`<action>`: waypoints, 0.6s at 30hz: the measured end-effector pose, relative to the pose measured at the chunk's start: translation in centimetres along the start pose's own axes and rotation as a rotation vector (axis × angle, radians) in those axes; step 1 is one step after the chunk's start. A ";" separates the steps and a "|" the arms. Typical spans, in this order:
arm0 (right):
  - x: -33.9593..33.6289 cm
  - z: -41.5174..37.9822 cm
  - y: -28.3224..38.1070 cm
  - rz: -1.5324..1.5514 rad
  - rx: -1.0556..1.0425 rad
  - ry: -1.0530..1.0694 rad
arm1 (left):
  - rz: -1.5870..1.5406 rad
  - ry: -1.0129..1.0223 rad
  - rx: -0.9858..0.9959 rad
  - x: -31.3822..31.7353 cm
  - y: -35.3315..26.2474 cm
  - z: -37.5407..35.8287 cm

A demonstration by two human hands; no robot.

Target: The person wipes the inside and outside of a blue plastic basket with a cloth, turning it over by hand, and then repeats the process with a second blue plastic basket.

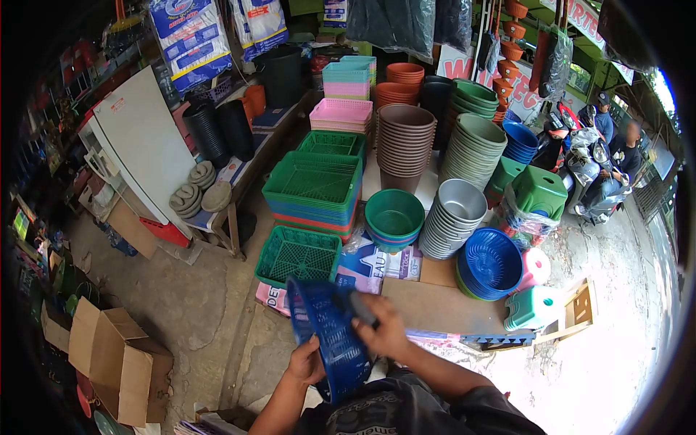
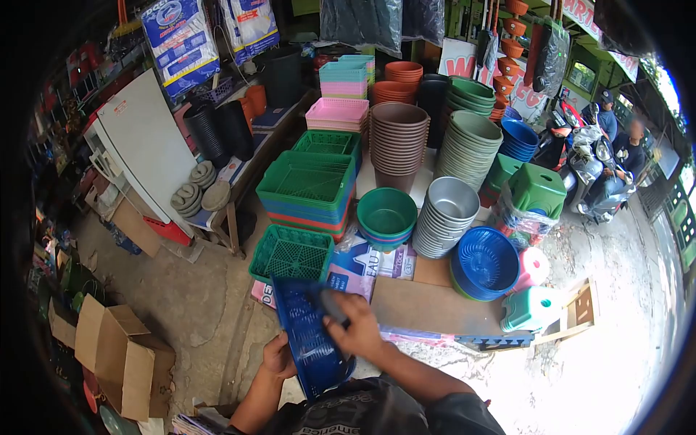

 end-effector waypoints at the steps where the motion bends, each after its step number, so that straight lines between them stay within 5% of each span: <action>1: 0.5 -1.0 0.3 -0.003 -0.001 -0.002 | -0.002 0.003 0.000 -0.3 -0.1 0.4; 4: 1.6 -4.5 4.0 -0.203 -0.462 0.132 | -0.111 -0.093 -0.039 -0.5 -2.0 0.7; 7: 1.0 -2.0 2.1 -0.186 -0.454 -0.040 | -0.203 0.004 -0.073 -0.7 -1.0 -0.1; 11: 0.3 0.1 0.6 -0.109 -0.187 -0.131 | -0.067 -0.025 -0.057 -1.1 0.0 0.7; 15: 1.0 -4.4 5.6 -0.279 -0.537 0.040 | -0.072 -0.116 -0.072 -0.4 -1.4 1.3; 17: 0.2 -2.3 3.5 -0.284 -0.563 0.025 | -0.132 0.067 -0.098 -0.4 -1.1 0.4; 18: -0.3 -0.8 2.2 -0.194 -0.411 -0.094 | -0.072 0.104 -0.140 -2.2 -0.1 -0.3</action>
Point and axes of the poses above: each hand's wrist, its own z-axis towards the middle knuckle, its own x-axis out of the palm, y = z × x, the point moved 1 cm from there along z, towards the middle knuckle, and after that the axes turned 14 degrees about x, right-handed, at the moved point
